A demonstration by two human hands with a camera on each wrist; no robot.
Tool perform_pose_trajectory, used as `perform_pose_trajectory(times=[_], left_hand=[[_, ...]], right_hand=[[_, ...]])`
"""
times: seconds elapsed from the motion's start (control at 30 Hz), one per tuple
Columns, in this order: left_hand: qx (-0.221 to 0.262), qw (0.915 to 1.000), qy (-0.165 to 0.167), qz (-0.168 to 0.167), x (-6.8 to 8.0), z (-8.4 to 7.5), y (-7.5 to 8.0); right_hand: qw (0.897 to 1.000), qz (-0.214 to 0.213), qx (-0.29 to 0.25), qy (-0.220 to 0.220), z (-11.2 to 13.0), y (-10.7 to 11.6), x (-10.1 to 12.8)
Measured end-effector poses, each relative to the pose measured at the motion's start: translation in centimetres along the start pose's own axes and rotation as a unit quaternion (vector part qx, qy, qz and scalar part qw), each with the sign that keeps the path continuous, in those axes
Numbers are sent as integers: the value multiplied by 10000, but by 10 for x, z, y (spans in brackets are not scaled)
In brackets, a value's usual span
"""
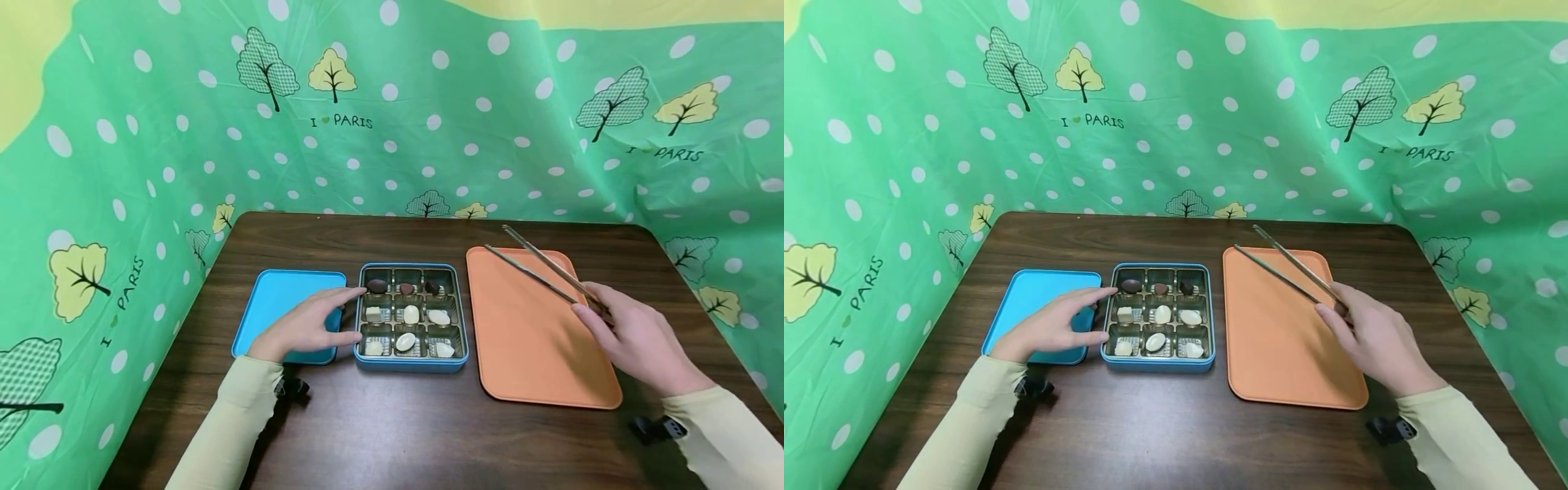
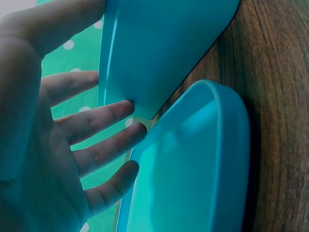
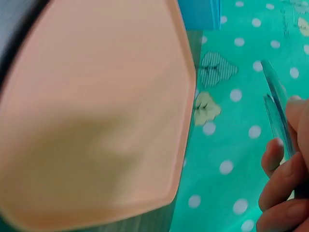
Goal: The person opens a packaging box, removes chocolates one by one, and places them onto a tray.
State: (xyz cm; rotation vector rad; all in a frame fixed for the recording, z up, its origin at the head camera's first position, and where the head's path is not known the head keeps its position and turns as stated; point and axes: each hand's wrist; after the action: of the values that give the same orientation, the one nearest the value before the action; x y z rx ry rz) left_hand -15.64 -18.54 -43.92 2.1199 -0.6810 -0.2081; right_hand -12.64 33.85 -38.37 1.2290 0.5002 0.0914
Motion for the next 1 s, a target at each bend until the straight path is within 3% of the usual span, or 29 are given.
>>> perform_pose_trajectory(times=[0.3, 0.57, 0.87, 1.0], left_hand=[[53, 10000, 50, 6, 0, -1, 0], [75, 10000, 13, 45, -2, 1, -1], [132, 9999, -58, -40, -2, 2, -1], [149, 9999, -59, -42, -1, 3, -1]], right_hand=[[9947, -191, -547, 852, 34, -4, -28], [9881, 86, -823, 1295, 58, -8, -50], [9751, 131, -797, 2064, 81, -10, -79], [9736, 109, -687, 2175, 89, -11, -89]])
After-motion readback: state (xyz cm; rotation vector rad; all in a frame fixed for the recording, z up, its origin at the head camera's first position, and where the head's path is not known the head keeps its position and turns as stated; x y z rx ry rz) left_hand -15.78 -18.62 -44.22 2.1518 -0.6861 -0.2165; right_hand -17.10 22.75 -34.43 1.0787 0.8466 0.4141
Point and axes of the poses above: each hand's wrist, its own x-axis away from the middle knuckle, its own y-axis out of the back of the hand, z = x × y, and after that the axes turned 3 degrees about z, right-handed
